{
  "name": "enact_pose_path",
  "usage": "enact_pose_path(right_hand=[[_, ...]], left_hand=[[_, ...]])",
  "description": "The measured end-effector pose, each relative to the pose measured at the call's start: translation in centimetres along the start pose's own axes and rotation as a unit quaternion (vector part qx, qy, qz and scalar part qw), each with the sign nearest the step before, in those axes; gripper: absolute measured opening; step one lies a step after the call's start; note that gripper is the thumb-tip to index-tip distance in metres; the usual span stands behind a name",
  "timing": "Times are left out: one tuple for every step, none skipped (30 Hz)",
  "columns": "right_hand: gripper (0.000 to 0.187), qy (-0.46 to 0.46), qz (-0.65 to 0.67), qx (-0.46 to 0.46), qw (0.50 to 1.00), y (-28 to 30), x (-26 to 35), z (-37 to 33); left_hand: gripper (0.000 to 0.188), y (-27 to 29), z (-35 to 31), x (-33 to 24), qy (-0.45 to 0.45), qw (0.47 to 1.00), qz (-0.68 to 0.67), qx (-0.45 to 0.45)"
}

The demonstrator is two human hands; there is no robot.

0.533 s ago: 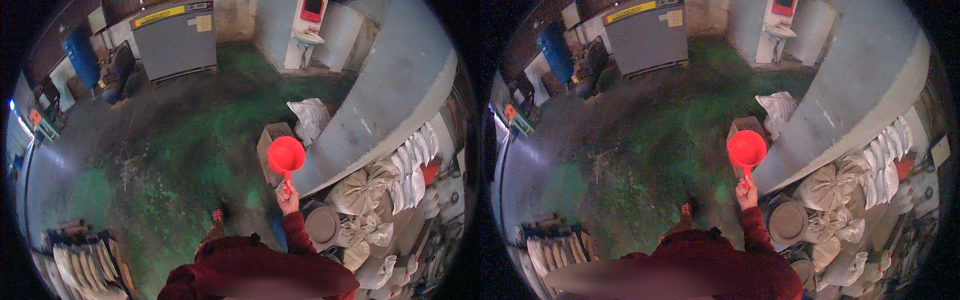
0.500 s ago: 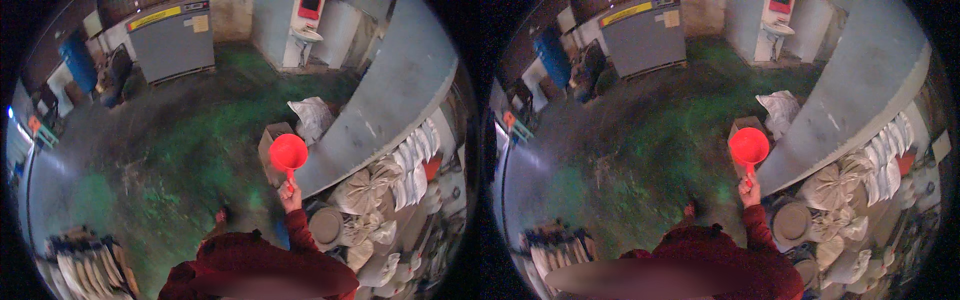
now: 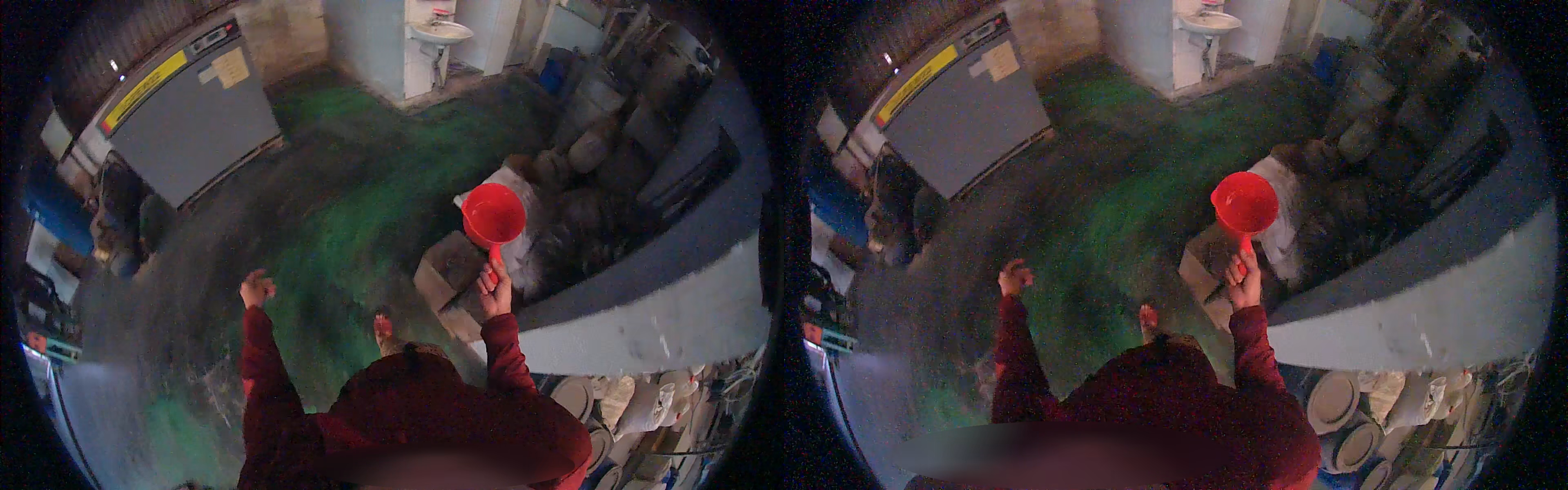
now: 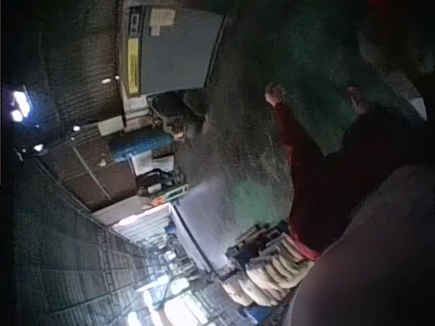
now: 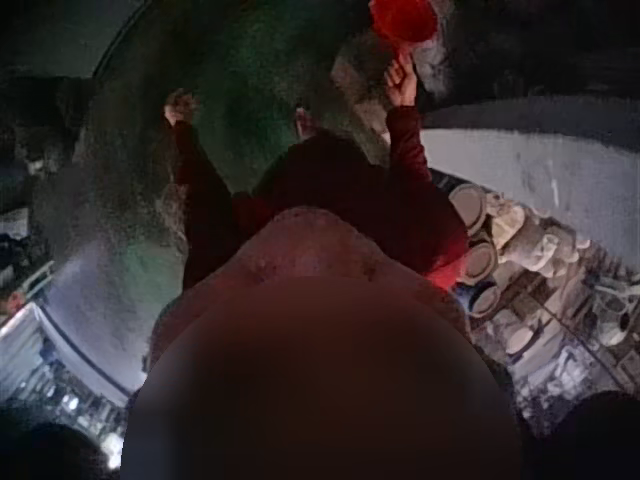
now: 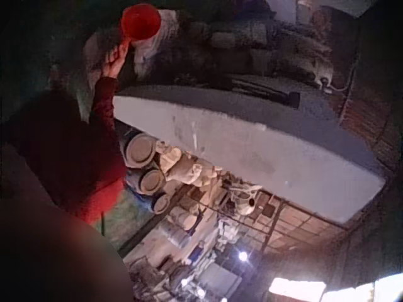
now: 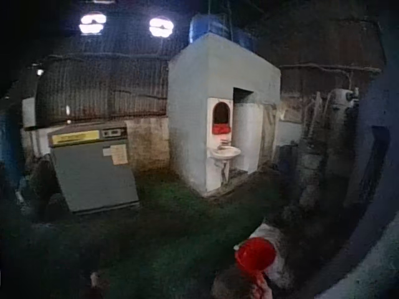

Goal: The person scoops water from a bucket with a red scoop and pours it over their feet. They remove a sandal and scrub the bare foot with a pink sponge, repeatedly rinsing and scrubbing the foot and sandal on the floor.

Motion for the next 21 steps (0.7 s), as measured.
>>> enact_pose_path(right_hand=[[0.011, 0.006, 0.001, 0.0, 1.0, -0.7, -0.2, 3.2], [0.012, -0.016, 0.026, 0.025, 0.999, -3.0, -2.4, 7.3], [0.012, 0.007, 0.016, -0.004, 1.0, -1.6, -1.9, 9.3], [0.012, 0.031, 0.015, -0.022, 0.999, -1.4, -1.4, 11.6], [0.012, 0.037, 0.016, -0.028, 0.999, -2.3, -1.3, 14.7], [0.013, 0.043, 0.018, -0.034, 0.998, -3.1, -1.1, 17.4], [0.012, 0.045, 0.022, -0.04, 0.998, -3.6, -1.0, 19.6], [0.012, 0.04, 0.021, -0.03, 0.998, -4.7, -1.1, 22.3], [0.012, 0.045, 0.023, -0.026, 0.998, -5.6, -1.4, 24.7], [0.011, 0.076, 0.04, -0.039, 0.996, -5.7, -1.7, 27.7], [0.01, 0.08, 0.052, -0.037, 0.995, -5.9, -1.8, 30.5], [0.01, 0.083, 0.064, -0.032, 0.994, -6.1, -2.1, 33.3], [0.01, 0.082, 0.076, -0.027, 0.993, -6.1, -2.4, 36.1], [0.009, 0.095, 0.073, -0.053, 0.991, -5.8, -2.5, 38.4], [0.009, 0.11, 0.071, -0.053, 0.99, -5.8, -2.4, 40.9], [0.009, 0.125, 0.071, -0.056, 0.988, -6.1, -2.4, 43.8], [0.009, 0.138, 0.073, -0.064, 0.986, -6.3, -2.5, 45.9], [0.008, 0.144, 0.069, -0.073, 0.984, -5.9, -2.3, 47.2], [0.006, 0.156, 0.066, -0.073, 0.983, -5.5, -1.3, 49.6], [0.005, 0.163, 0.061, -0.078, 0.982, -6.3, -0.7, 52.0], [0.005, 0.177, 0.062, -0.085, 0.979, -7.0, -0.3, 54.6]], left_hand=[[0.028, -1.8, 2.6, -0.6, -0.085, 0.992, 0.084, -0.038], [0.027, 0.0, 3.8, 6.3, 0.06, 0.992, 0.102, -0.053], [0.034, -5.5, 3.0, 5.1, 0.155, 0.957, 0.23, 0.086], [0.04, -9.1, 1.8, 3.4, 0.197, 0.875, 0.368, 0.245], [0.04, -10.1, 0.0, 4.7, 0.218, 0.849, 0.366, 0.313], [0.041, -10.4, -0.9, 6.1, 0.236, 0.851, 0.317, 0.344], [0.041, -11.0, -1.7, 7.1, 0.26, 0.846, 0.279, 0.371], [0.042, -11.4, -2.9, 8.5, 0.292, 0.84, 0.253, 0.38], [0.042, -12.2, -2.2, 9.4, 0.313, 0.831, 0.24, 0.393], [0.042, -13.3, -0.8, 9.8, 0.328, 0.822, 0.233, 0.403], [0.043, -14.8, 1.2, 10.2, 0.341, 0.816, 0.227, 0.408], [0.043, -16.2, 3.3, 10.5, 0.354, 0.809, 0.223, 0.412], [0.044, -17.6, 6.0, 10.8, 0.365, 0.806, 0.22, 0.412], [0.044, -18.8, 8.3, 11.2, 0.372, 0.803, 0.219, 0.411], [0.045, -20.6, 11.6, 11.6, 0.378, 0.801, 0.219, 0.41], [0.045, -22.0, 15.7, 12.1, 0.374, 0.804, 0.223, 0.404], [0.046, -23.5, 20.1, 12.3, 0.364, 0.811, 0.226, 0.399], [0.046, -25.5, 24.9, 12.3, 0.348, 0.819, 0.227, 0.397], [0.047, -27.9, 30.2, 12.0, 0.322, 0.83, 0.228, 0.395], [0.047, -29.5, 34.9, 11.9, 0.299, 0.836, 0.238, 0.393], [0.048, -32.0, 41.8, 11.7, 0.257, 0.851, 0.249, 0.383]])
Point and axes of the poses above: each hand's wrist, its own z-axis towards the middle knuckle, its own y-axis out of the back of the hand, x = y × z, the point moved 2 cm from there along z, towards the middle knuckle, and after that the axes turned 6 degrees about z, right-handed, at the moved point
